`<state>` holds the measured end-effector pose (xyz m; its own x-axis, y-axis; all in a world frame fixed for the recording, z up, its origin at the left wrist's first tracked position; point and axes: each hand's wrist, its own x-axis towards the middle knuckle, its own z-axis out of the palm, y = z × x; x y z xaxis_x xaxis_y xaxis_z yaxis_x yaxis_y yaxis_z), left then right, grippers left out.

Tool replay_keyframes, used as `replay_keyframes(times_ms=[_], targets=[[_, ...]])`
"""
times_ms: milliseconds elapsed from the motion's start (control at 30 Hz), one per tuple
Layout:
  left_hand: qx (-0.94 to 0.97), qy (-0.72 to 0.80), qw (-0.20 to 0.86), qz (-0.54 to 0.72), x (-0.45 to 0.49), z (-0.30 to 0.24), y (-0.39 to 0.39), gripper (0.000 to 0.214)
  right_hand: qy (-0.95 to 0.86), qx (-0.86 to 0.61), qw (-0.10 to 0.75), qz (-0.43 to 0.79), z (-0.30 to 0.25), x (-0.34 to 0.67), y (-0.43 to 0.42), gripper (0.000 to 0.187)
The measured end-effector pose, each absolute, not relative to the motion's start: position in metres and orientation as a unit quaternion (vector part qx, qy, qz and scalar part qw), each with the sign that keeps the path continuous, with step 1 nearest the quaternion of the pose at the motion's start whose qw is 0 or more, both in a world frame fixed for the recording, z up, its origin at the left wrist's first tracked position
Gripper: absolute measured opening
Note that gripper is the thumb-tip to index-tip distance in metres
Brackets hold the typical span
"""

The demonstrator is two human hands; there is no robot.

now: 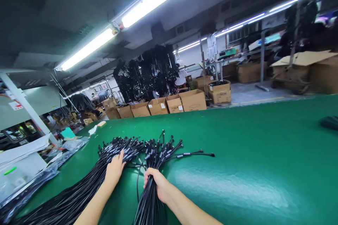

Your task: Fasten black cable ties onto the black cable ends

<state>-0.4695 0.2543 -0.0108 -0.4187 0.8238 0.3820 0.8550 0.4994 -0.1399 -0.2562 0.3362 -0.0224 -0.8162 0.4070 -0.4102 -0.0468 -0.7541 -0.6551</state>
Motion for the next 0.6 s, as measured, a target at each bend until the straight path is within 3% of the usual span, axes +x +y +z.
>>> replay_keyframes(times_ms=[333, 467, 600], targets=[[-0.403, -0.880, 0.248, -0.029, -0.519, -0.007, 0.259, 0.044, -0.266, -0.240, 0.301, 0.884, -0.027, -0.181, 0.334, 0.006], [-0.447, -0.862, 0.233, -0.060, -0.498, -0.003, 0.252, 0.052, -0.298, -0.302, 0.275, 0.863, -0.035, -0.166, 0.347, 0.014], [-0.602, -0.779, 0.166, -0.056, -0.462, -0.005, 0.221, 0.045, -0.348, -0.363, 0.264, 0.823, -0.037, -0.190, 0.358, 0.022]])
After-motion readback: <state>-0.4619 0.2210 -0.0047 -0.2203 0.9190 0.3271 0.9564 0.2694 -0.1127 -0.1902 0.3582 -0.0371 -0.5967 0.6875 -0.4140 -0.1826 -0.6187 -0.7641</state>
